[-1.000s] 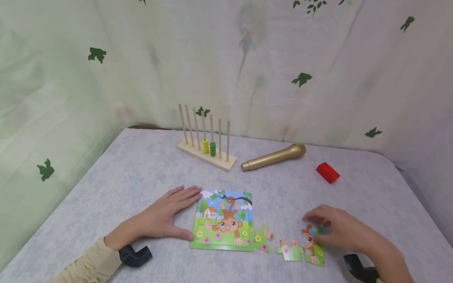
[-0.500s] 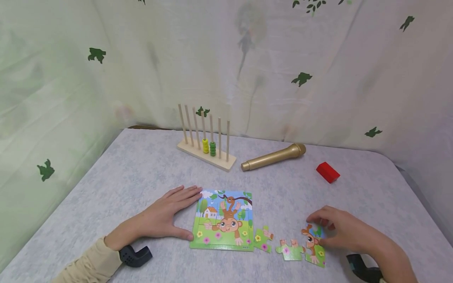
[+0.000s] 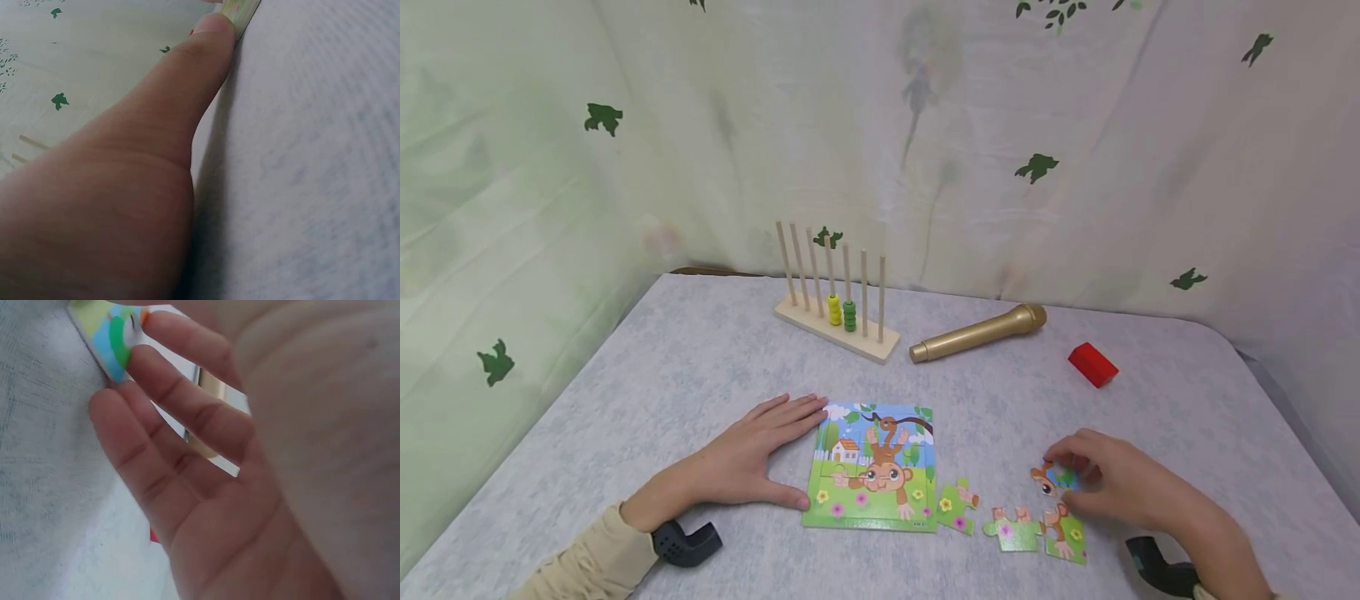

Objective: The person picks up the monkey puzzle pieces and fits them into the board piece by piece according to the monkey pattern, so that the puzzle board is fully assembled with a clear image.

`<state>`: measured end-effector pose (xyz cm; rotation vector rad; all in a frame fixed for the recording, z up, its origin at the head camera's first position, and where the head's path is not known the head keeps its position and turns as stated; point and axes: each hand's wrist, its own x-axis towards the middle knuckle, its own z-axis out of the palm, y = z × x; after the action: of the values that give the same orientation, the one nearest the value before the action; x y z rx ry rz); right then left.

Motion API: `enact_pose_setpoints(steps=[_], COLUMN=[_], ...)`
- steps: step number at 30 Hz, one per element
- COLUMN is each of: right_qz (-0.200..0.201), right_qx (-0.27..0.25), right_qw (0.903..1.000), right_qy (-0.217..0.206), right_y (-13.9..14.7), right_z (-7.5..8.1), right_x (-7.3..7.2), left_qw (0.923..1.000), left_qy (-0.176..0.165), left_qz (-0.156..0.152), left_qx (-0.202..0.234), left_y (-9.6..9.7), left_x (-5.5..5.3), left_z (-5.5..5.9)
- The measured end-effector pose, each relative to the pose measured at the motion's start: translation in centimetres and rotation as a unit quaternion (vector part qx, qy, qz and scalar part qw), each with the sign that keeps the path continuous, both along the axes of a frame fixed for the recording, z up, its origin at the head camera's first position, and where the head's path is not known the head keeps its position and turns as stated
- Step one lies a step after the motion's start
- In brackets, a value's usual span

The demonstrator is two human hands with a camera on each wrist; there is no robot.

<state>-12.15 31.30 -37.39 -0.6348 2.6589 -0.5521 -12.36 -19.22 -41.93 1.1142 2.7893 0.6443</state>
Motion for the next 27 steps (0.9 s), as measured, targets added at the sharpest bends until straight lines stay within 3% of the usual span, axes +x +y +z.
enact_pose_setpoints(steps=[11, 27], right_qz=[-0.012, 0.015], right_qx=[0.008, -0.010], right_qw=[0.9997, 0.9985], right_qy=[0.018, 0.052], right_y=[-0.9, -2.9], right_z=[-0.1, 0.8], right_x=[-0.2, -0.5], left_qw=[1.0000, 0.9999], left_qy=[-0.002, -0.012], left_qz=[0.004, 0.005], left_qx=[-0.002, 0.005], left_y=[0.0, 0.0], left_x=[-0.1, 0.1], left_z=[-0.1, 0.1])
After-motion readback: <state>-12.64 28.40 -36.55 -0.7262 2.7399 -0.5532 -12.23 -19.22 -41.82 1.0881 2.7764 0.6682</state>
